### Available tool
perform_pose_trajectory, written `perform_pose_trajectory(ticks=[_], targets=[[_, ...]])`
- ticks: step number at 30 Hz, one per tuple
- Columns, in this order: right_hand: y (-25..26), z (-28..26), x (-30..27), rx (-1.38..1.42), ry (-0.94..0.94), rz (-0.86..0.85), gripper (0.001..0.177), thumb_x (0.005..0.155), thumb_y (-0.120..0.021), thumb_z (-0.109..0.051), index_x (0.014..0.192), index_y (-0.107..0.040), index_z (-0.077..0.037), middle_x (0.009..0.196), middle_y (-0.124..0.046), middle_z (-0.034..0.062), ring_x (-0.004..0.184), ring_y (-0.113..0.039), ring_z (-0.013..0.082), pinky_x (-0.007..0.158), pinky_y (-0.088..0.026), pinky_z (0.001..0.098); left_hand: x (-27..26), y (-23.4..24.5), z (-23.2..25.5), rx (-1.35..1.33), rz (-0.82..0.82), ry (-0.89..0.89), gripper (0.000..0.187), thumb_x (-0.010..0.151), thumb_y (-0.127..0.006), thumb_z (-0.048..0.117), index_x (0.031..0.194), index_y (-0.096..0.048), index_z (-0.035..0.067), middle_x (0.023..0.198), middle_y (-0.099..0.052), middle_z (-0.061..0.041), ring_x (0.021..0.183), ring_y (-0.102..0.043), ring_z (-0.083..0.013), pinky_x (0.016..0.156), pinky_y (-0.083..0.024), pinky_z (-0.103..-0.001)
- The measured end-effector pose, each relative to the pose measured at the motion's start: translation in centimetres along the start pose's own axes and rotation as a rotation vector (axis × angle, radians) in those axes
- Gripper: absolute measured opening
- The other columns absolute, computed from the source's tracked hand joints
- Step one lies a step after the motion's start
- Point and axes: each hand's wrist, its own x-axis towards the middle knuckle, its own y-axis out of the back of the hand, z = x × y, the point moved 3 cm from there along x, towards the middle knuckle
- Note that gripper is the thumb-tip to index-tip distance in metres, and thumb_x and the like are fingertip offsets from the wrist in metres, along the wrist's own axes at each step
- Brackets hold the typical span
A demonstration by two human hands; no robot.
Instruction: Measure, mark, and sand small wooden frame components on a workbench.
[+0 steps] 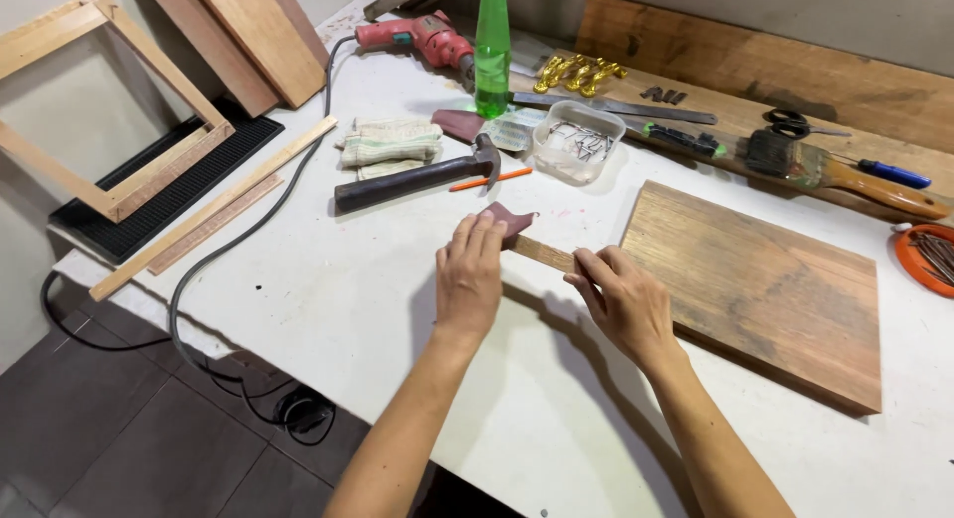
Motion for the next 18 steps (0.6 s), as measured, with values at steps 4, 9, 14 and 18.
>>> perform_pose_trajectory(ticks=[4,9,14,18], targets=[[0.2,1.5,-0.4,-0.028,-0.053,-0.054,0.026,0.095,-0.068,-0.037,0.108,-0.071,-0.014,0.083,-0.064,0.0035,0.060,-0.063,0.0209,0.046,-0.049,0.0375,1.3,0.4,1.7,0.018,-0.005,0.036,0.036,0.093,-0.056,0.002,0.128,-0.064,0.006,0.140,-0.063,-0.011,0.135,-0.054,-0.0306,0.095,-0.047,-0.047],[0.1,3.0,-1.6,0.018,-0.070,0.016,0.023,0.091,-0.075,-0.031,0.103,-0.072,-0.012,0.096,-0.068,0.0012,0.065,-0.066,0.0201,0.052,-0.053,0.0363,-0.2,-2.2,8.5,-0.057,0.063,-0.162,0.034,0.098,-0.055,0.004,0.132,-0.061,0.005,0.144,-0.060,-0.015,0.139,-0.052,-0.0316,0.105,-0.046,-0.052],[1.7,4.5,-3.2,-0.026,-0.153,0.006,0.023,0.088,-0.077,-0.028,0.103,-0.071,-0.012,0.097,-0.068,0.0008,0.069,-0.068,0.0205,0.055,-0.054,0.0359,-0.2,-2.8,9.1,-0.092,0.017,-0.217,0.036,0.095,-0.056,0.003,0.130,-0.061,0.005,0.143,-0.061,-0.015,0.139,-0.052,-0.0304,0.100,-0.046,-0.053],[3.5,6.0,-4.6,-0.033,-0.203,-0.005,0.029,0.093,-0.075,-0.033,0.115,-0.074,-0.014,0.088,-0.068,0.0011,0.063,-0.066,0.0186,0.051,-0.053,0.0348,1.2,-3.1,6.4,-0.026,-0.023,-0.147,0.038,0.092,-0.056,0.000,0.129,-0.061,0.006,0.143,-0.062,-0.013,0.139,-0.052,-0.0292,0.098,-0.048,-0.050]])
